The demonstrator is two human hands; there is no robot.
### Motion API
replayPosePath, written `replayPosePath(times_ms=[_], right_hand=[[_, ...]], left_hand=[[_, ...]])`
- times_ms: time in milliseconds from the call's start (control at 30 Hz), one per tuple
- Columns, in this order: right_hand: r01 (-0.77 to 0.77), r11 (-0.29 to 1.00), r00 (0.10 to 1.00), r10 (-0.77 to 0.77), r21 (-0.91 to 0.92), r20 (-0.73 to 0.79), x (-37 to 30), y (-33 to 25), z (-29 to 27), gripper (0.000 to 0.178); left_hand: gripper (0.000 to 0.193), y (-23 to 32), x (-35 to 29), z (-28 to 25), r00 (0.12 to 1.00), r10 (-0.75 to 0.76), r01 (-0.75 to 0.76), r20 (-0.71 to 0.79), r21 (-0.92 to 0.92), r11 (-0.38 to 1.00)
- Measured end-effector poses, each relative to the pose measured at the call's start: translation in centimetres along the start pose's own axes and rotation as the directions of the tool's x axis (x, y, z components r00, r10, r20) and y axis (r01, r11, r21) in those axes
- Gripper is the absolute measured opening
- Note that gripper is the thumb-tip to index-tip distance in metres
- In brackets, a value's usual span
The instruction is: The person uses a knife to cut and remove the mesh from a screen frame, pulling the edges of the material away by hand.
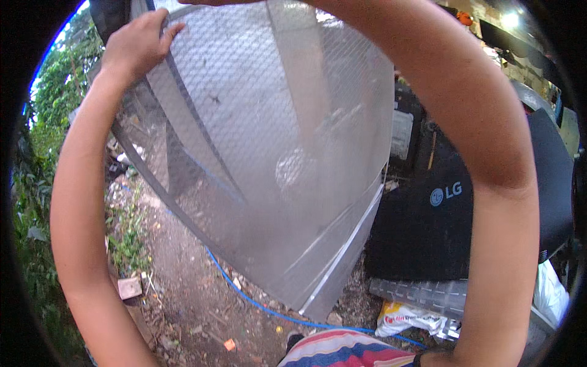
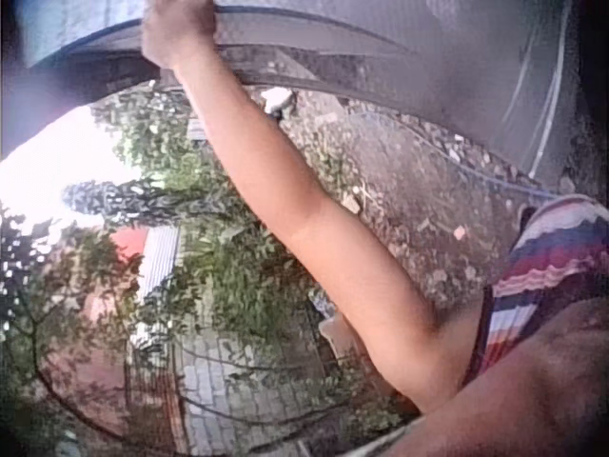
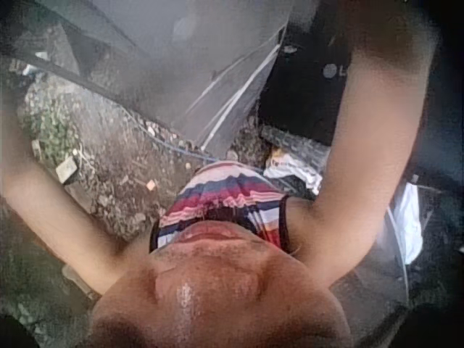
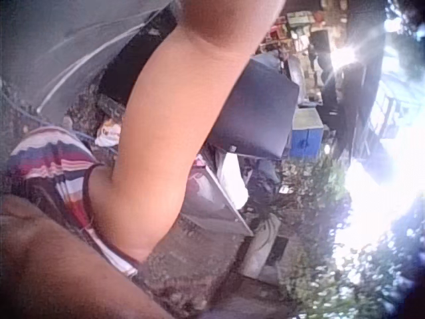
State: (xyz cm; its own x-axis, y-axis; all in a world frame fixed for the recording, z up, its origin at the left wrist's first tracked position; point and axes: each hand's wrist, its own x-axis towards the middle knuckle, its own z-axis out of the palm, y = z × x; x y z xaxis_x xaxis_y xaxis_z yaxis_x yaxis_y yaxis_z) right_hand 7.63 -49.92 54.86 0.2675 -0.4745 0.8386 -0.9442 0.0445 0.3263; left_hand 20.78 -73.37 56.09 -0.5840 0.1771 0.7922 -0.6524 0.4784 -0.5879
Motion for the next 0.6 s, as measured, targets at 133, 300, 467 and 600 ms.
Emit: replayPosePath(times_ms=[133, 300, 467, 600], right_hand=[[0.028, 1.0, 0.886, -0.023, -0.005, 0.463, 2.2, 1.1, 1.0, 0.062], [-0.486, 0.847, 0.821, 0.359, 0.215, 0.444, 5.1, 5.8, 0.8, 0.057], [-0.633, 0.763, 0.677, 0.463, 0.132, 0.573, 10.5, 6.1, 7.8, 0.076], [-0.426, 0.905, 0.762, 0.371, -0.022, 0.531, 10.7, 3.9, 16.0, 0.072]], left_hand=[[0.041, 0.9, -1.1, 1.5, 0.999, -0.046, 0.046, 0.002, -0.1, 0.994], [0.048, -0.9, -1.6, 4.5, 0.981, -0.096, 0.107, 0.167, -0.058, 0.993], [0.05, -0.5, -1.6, 7.2, 0.996, -0.088, 0.087, -0.006, -0.098, 0.991], [0.044, -2.9, -1.1, 11.6, 0.993, -0.023, 0.009, -0.115, -0.121, 0.993]])
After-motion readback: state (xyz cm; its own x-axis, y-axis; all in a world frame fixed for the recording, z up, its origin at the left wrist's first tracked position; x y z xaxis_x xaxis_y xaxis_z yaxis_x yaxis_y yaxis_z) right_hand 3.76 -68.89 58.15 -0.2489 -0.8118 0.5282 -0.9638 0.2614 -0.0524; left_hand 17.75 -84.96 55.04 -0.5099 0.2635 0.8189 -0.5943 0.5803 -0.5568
